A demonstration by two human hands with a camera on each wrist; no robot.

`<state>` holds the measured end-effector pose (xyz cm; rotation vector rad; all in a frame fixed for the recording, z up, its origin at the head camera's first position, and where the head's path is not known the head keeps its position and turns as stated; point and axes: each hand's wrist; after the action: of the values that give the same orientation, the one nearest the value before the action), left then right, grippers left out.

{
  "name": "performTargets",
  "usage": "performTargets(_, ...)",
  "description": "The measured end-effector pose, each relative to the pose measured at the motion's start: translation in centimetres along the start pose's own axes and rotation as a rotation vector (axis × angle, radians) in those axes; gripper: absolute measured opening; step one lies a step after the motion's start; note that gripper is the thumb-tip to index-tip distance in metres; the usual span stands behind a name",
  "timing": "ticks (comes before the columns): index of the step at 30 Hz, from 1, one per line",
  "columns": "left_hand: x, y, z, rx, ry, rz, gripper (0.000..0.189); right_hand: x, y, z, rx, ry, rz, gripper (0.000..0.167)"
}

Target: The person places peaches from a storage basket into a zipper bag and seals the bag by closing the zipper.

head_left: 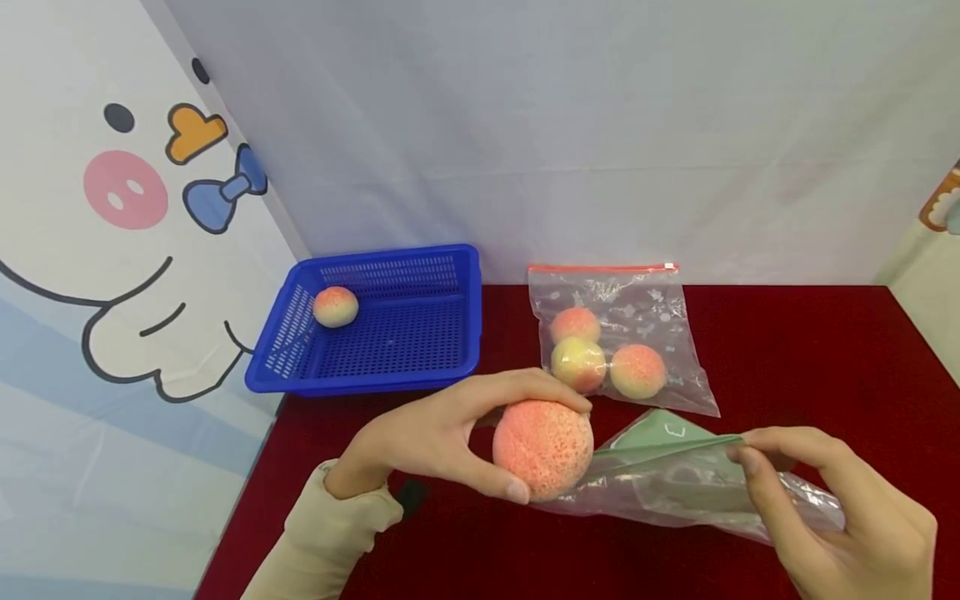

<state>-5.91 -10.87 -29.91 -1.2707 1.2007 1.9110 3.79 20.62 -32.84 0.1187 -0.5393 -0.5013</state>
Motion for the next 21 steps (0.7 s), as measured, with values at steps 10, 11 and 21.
performTargets(10, -0.3, -0.5, 0.2, 0.06, -0.071, 0.103, 0.073, 0.1, -0.9, 0.4, -0.044, 0.072, 0.021, 0.033)
performTargets(11, -0.3, -0.6, 0.2, 0.063, -0.079, 0.1, 0.073, 0.1, -0.9, 0.4, -0.045, 0.074, 0.022, 0.033)
performTargets(21, -0.2, -1.1, 0.4, 0.048, -0.081, 0.127, 0.072, -0.3, -1.0, 0.1, -0.04, 0.114, 0.123, 0.032)
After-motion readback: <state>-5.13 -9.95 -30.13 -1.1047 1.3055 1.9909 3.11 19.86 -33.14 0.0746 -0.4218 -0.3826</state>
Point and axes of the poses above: each hand's wrist, its own z-axis towards the middle knuckle, its own y-axis out of the back of the hand, x = y × z, and after that the axes turned 4 degrees about y, right-handed
